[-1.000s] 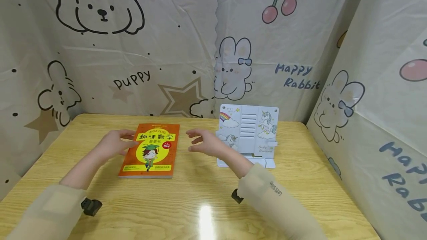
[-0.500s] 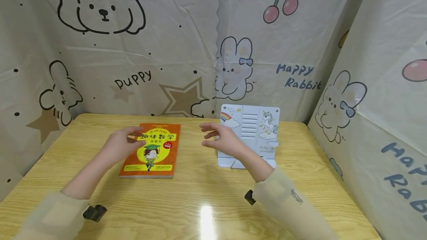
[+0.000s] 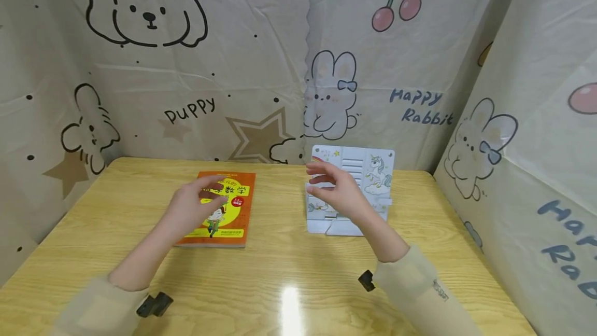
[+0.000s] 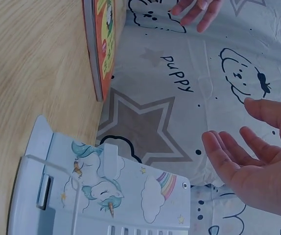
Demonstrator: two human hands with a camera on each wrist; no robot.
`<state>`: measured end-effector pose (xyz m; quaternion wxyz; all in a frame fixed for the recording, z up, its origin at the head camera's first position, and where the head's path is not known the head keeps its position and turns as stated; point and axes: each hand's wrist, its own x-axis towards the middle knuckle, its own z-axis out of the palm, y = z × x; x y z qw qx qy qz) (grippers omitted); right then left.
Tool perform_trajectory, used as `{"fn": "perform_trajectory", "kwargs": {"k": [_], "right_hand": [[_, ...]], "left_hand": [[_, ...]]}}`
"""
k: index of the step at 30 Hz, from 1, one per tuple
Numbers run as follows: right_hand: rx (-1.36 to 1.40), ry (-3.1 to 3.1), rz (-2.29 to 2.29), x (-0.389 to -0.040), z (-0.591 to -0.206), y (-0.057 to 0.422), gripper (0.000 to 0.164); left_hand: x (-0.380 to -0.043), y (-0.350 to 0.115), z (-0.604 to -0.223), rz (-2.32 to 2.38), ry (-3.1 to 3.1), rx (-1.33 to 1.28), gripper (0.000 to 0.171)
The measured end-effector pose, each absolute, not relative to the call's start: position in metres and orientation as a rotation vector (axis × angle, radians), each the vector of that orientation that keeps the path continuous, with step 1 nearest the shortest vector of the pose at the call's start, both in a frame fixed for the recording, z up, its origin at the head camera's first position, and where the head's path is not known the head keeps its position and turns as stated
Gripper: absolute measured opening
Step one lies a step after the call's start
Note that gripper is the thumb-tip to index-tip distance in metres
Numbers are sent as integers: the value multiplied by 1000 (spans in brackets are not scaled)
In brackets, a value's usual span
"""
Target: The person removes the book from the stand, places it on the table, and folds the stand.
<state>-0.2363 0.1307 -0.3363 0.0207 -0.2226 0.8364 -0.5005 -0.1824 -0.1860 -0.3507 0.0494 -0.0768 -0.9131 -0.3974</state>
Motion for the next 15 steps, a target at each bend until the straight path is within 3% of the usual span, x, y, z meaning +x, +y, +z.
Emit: {"fn": "perform_trajectory", "kwargs": {"k": [15], "right_hand": [[-589, 2661, -1833, -229, -340, 170, 45]], "left_hand": [[-177, -145, -353, -1443, -2620, -279, 51]]}}
